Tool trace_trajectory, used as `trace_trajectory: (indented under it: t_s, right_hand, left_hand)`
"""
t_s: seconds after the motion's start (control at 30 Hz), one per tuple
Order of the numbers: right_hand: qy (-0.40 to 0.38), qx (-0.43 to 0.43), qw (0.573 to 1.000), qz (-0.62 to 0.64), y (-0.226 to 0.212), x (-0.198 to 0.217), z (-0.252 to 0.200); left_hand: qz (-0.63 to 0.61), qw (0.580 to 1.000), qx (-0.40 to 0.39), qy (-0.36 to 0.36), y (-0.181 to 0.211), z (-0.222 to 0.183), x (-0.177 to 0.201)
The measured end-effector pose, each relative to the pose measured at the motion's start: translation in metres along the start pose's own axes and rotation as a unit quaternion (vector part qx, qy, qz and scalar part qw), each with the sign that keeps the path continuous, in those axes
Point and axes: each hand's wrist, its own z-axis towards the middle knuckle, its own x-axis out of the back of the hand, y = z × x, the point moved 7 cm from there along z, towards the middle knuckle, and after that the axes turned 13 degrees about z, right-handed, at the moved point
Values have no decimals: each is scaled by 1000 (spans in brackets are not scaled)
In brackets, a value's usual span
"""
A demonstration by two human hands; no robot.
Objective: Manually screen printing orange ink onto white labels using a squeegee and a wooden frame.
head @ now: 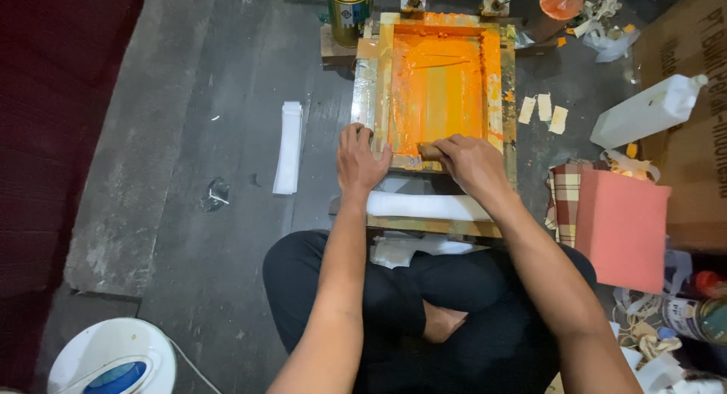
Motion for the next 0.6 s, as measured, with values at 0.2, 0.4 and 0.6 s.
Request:
trace_trajectory:
  t_s: [0.2, 0.4, 0.6]
  right_hand:
    - [1, -17, 999, 37, 2, 1, -3]
    - [23, -33, 991, 128, 16, -6, -8]
    - [57, -8, 986, 157, 35, -24, -17]
  left_hand:
    - [8, 1000, -16, 11, 3, -2, 5]
    - [8, 999, -26, 22, 8, 0, 7]
    - [18, 999, -36, -1, 12, 0, 7]
